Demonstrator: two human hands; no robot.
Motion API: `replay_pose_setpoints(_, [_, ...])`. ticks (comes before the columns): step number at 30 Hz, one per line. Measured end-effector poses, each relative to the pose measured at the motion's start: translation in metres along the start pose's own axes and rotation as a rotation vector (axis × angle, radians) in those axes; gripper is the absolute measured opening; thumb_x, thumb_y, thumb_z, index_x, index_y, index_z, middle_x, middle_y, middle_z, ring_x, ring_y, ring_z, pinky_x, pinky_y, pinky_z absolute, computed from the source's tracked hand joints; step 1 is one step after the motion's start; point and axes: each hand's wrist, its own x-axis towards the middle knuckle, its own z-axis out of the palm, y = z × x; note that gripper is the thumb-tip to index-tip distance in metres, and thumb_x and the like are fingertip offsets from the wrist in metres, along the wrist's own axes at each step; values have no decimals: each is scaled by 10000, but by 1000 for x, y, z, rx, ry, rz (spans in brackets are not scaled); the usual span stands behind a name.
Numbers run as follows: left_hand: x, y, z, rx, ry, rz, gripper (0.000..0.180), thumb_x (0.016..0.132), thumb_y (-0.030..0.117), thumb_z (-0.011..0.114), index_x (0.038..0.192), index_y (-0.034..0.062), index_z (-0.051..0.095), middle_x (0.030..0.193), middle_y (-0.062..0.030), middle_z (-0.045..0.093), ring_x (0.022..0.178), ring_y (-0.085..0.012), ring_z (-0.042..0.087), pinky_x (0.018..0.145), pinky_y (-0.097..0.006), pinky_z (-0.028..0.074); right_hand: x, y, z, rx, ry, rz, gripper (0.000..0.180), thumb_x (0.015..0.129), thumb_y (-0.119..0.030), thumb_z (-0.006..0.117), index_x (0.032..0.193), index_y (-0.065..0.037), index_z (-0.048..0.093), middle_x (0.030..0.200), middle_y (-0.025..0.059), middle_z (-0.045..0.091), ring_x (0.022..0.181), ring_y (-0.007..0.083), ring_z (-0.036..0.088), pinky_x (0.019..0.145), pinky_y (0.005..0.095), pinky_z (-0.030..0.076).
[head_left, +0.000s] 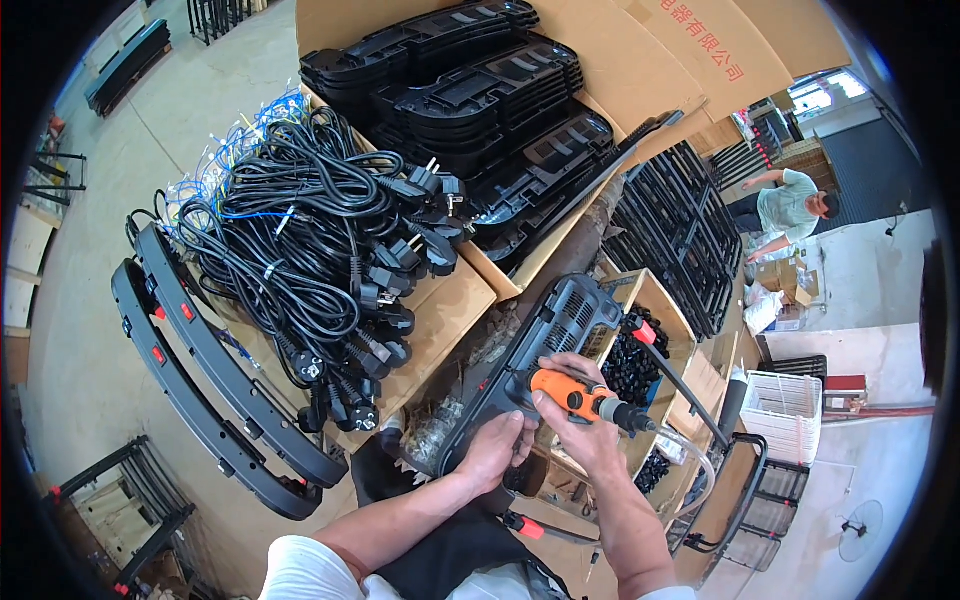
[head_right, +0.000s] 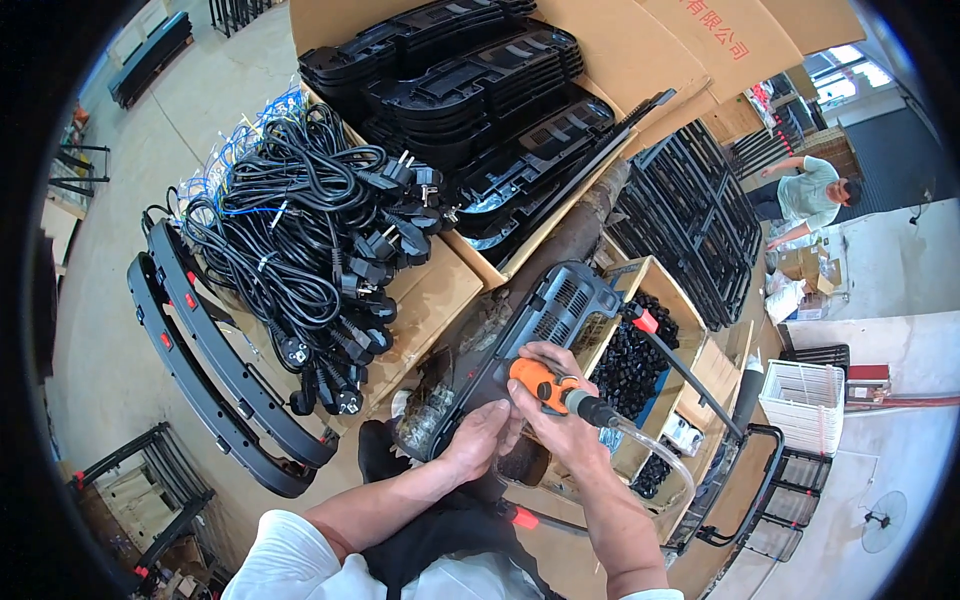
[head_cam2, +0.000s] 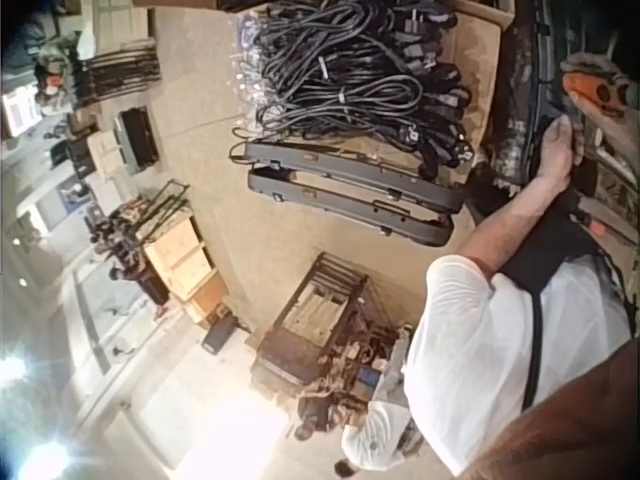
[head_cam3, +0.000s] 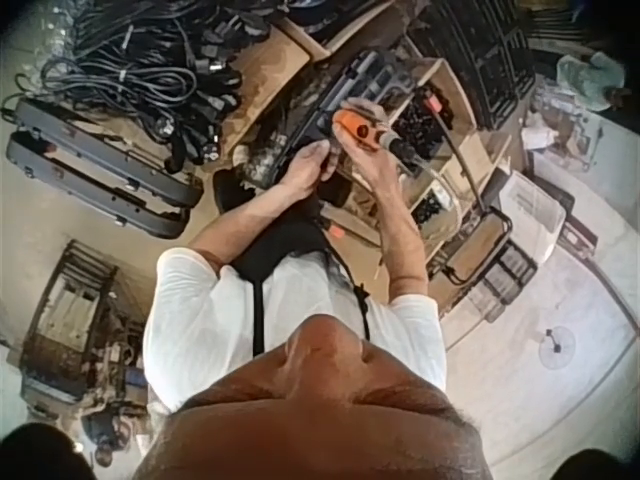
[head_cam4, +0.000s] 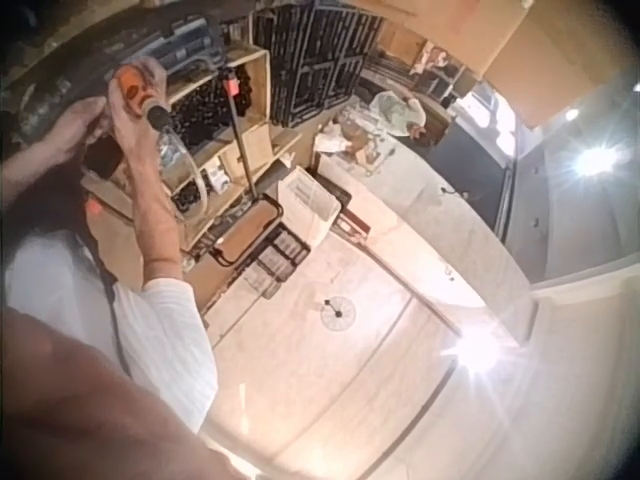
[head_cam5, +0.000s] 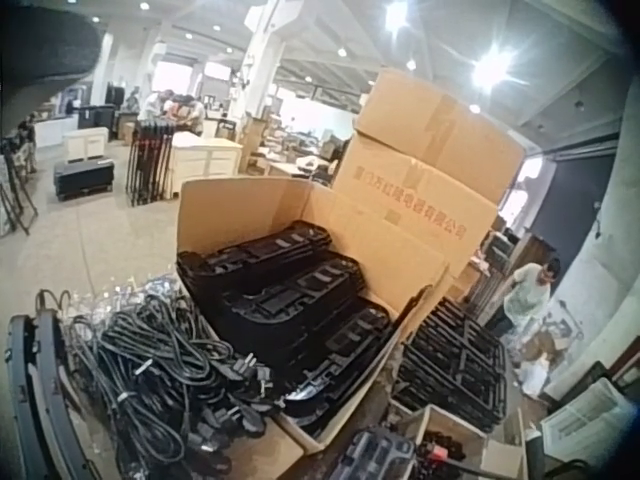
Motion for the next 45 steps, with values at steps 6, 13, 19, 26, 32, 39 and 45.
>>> replay_pose_setpoints(6, [0, -1, -8, -139, -113, 50, 342, 1167, 311, 424, 1177, 30, 620, 942, -30, 614, 795, -120, 567, 648, -286, 460, 6, -3, 9, -25, -16, 3, 476, 880, -40, 802, 1305, -9, 590, 1302, 167, 704, 1207, 231, 677, 1061, 371, 544])
replay_pose_setpoints(13, [-2, 0, -7, -74, -124, 51, 328, 1152, 273, 479, 1255, 11, 646, 995, -32, 640, 844, -118, 582, 747, -290, 489, 4, 3, 7, -49, -39, -24, 354, 880, -27, 793, 1196, -10, 634, 1306, 191, 703, 1212, 249, 675, 1059, 398, 545])
replay_pose_setpoints(19, [0, -2, -15, -22, -253, 37, 284, 1131, 281, 546, 1236, 43, 660, 911, 25, 591, 794, -86, 532, 710, -240, 439, 4, 8, 6, -54, -42, -65, 343, 876, -30, 791, 1186, -11, 646, 1305, 194, 706, 1222, 250, 671, 1070, 399, 534])
replay_pose_setpoints(26, [-4, -6, -4, -98, -124, 14, 287, 1140, 279, 526, 1256, 51, 657, 868, 43, 547, 750, -75, 488, 664, -241, 401, 2, 8, 7, 92, 1, -21, 494, 873, -42, 810, 1313, 11, 592, 1309, 176, 705, 1221, 247, 671, 1084, 393, 527])
replay_pose_setpoints(32, [-20, -2, -2, -114, -108, -11, 318, 1142, 269, 518, 1304, 33, 657, 854, 36, 550, 728, -80, 474, 663, -245, 387, -62, -2, -23, 251, 141, -82, 569, 880, -23, 798, 1383, 8, 532, 1311, 192, 697, 1232, 265, 667, 1090, 406, 530])
replay_pose_setpoints(39, [-53, -11, 20, -9, -18, -44, 272, 1104, 233, 602, 1270, 39, 697, 876, 23, 618, 744, -87, 537, 655, -238, 431, -146, 26, -58, 466, 221, -85, 587, 867, -27, 808, 1379, -8, 521, 1297, 216, 702, 1232, 287, 669, 1106, 438, 513])
replay_pose_setpoints(45, [-77, -58, 13, -63, 129, -96, 253, 1091, 283, 627, 1165, 53, 703, 917, 1, 672, 769, -99, 601, 630, -242, 478, -208, 68, -72, 583, 212, -72, 584, 870, -37, 807, 1377, -1, 519, 1284, 225, 702, 1229, 286, 668, 1116, 444, 504])
